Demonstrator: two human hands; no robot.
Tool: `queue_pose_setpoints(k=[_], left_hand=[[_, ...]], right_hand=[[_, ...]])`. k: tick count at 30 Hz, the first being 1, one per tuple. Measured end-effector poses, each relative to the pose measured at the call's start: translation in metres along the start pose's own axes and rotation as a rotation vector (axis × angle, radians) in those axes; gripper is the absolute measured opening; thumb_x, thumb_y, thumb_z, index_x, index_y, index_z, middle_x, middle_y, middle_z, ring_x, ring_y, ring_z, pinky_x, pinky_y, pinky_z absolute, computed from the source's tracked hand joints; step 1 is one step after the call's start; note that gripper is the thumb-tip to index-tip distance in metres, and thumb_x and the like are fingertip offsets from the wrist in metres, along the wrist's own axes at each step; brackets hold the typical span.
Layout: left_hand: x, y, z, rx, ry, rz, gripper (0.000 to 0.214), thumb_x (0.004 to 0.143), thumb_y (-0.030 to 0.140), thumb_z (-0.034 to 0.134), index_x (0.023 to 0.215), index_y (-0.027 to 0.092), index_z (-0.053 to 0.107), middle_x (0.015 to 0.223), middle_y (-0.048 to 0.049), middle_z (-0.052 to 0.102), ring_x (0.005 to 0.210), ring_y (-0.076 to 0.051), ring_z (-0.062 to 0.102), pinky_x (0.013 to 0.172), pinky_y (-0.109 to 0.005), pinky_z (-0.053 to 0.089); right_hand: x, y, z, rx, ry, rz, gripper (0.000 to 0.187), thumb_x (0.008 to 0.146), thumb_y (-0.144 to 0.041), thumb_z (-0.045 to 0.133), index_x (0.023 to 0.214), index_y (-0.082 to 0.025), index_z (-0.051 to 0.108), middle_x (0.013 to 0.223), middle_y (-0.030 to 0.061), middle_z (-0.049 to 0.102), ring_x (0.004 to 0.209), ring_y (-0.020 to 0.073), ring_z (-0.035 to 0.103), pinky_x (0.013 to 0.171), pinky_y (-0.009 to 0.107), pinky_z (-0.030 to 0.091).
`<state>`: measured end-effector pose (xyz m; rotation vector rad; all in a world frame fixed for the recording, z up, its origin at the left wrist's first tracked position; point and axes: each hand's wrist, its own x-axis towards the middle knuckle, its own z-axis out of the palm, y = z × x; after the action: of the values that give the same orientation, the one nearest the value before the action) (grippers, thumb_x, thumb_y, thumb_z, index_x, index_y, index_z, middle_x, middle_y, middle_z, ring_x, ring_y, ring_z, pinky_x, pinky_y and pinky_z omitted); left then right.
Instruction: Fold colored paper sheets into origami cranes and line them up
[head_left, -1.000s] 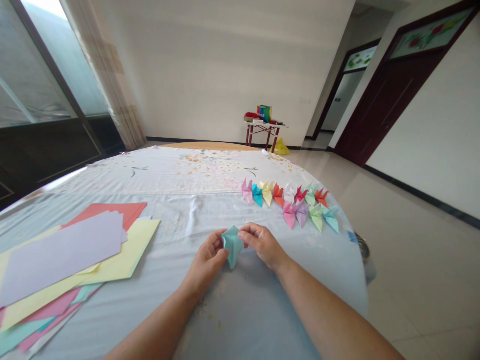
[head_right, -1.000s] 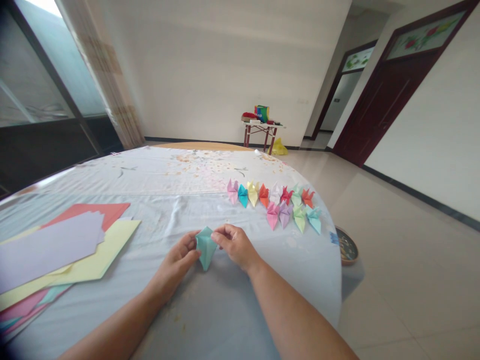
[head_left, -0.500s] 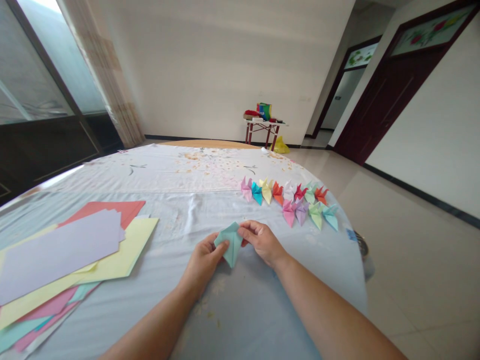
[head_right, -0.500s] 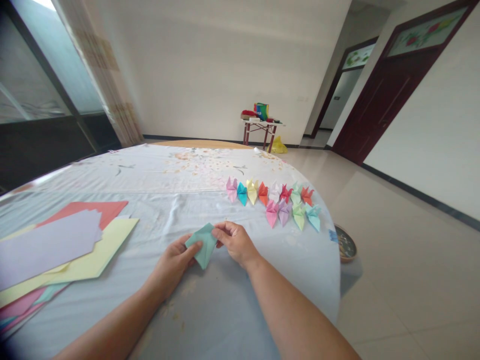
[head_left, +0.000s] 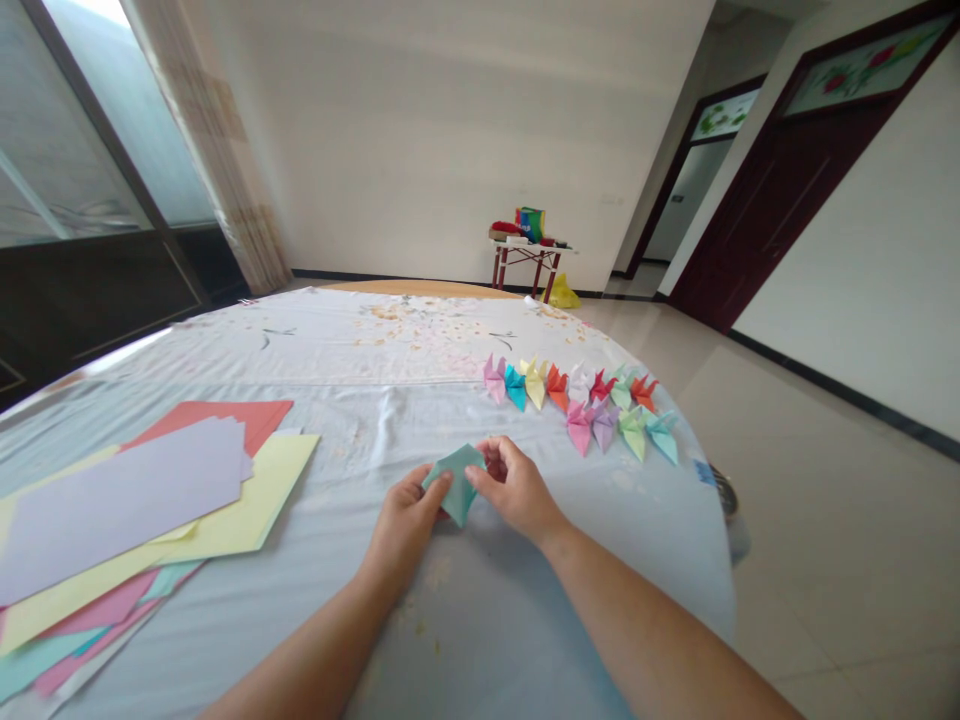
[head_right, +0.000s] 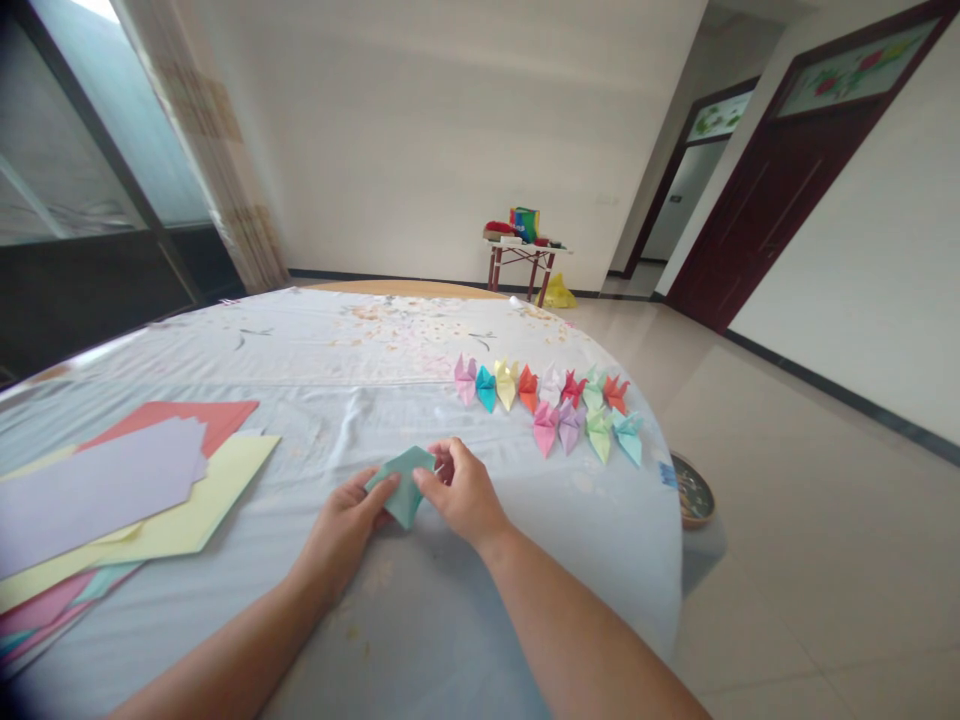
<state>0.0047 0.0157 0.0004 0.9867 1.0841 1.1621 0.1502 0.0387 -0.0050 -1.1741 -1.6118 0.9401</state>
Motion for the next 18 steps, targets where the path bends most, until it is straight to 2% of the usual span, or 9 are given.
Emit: queue_pose_setpoints(k=[3, 6, 8, 11, 14, 18], left_hand=[[0.002, 0.000, -0.002, -0.145, 0.010, -0.054, 0.032, 0.069, 0.043, 0.062, 0.086, 0.015, 0.062, 0.065, 0.0010, 0.064, 0.057, -0.013, 0.058, 0.058, -0.025, 0.046], [0.004, 0.000, -0.005, -0.216, 0.015, -0.082, 0.031, 0.072, 0.041, 0.060, 0.088, 0.015, 0.061, 0.068, -0.0008, 0.066, 0.061, -0.015, 0.061, 0.058, -0.025, 0.047], [0.005, 0.000, -0.006, -0.246, 0.028, -0.092, 0.030, 0.072, 0.038, 0.061, 0.089, 0.014, 0.061, 0.069, -0.0020, 0.067, 0.063, -0.015, 0.062, 0.057, -0.024, 0.047], [0.006, -0.001, -0.008, -0.258, 0.036, -0.089, 0.030, 0.072, 0.037, 0.062, 0.091, 0.014, 0.061, 0.072, -0.0028, 0.067, 0.064, -0.015, 0.062, 0.056, -0.024, 0.047], [0.007, -0.002, -0.009, -0.255, 0.042, -0.092, 0.029, 0.072, 0.036, 0.062, 0.091, 0.014, 0.060, 0.070, -0.0017, 0.067, 0.062, -0.015, 0.062, 0.055, -0.023, 0.047], [0.007, 0.000, -0.010, -0.263, 0.038, -0.093, 0.030, 0.071, 0.033, 0.063, 0.095, 0.016, 0.059, 0.071, -0.0007, 0.067, 0.061, -0.014, 0.062, 0.056, -0.023, 0.048]], right_hand=[[0.002, 0.004, -0.002, 0.164, -0.047, 0.052, 0.033, 0.073, -0.028, 0.058, 0.103, -0.018, 0.048, 0.089, 0.0034, 0.056, 0.075, 0.0126, 0.056, 0.066, 0.025, 0.047], [0.003, 0.005, -0.004, 0.257, -0.093, 0.053, 0.032, 0.075, -0.028, 0.057, 0.103, -0.020, 0.045, 0.084, 0.0013, 0.056, 0.069, 0.0119, 0.057, 0.058, 0.024, 0.048], [0.003, 0.003, -0.007, 0.188, -0.095, 0.004, 0.023, 0.077, -0.027, 0.055, 0.098, -0.019, 0.050, 0.077, -0.0003, 0.057, 0.064, 0.0107, 0.056, 0.057, 0.023, 0.047], [0.002, 0.001, -0.011, -0.052, -0.094, -0.154, 0.014, 0.078, -0.021, 0.052, 0.090, -0.019, 0.060, 0.076, 0.0007, 0.057, 0.066, 0.0105, 0.054, 0.062, 0.024, 0.046], [0.001, -0.001, -0.017, -0.183, -0.172, -0.315, 0.026, 0.078, -0.015, 0.050, 0.100, -0.021, 0.062, 0.090, 0.0039, 0.058, 0.080, 0.0125, 0.055, 0.070, 0.024, 0.047], [0.001, -0.001, -0.022, -0.255, -0.268, -0.398, 0.040, 0.074, -0.018, 0.058, 0.114, -0.024, 0.056, 0.103, 0.0061, 0.054, 0.095, 0.0155, 0.053, 0.080, 0.028, 0.047]])
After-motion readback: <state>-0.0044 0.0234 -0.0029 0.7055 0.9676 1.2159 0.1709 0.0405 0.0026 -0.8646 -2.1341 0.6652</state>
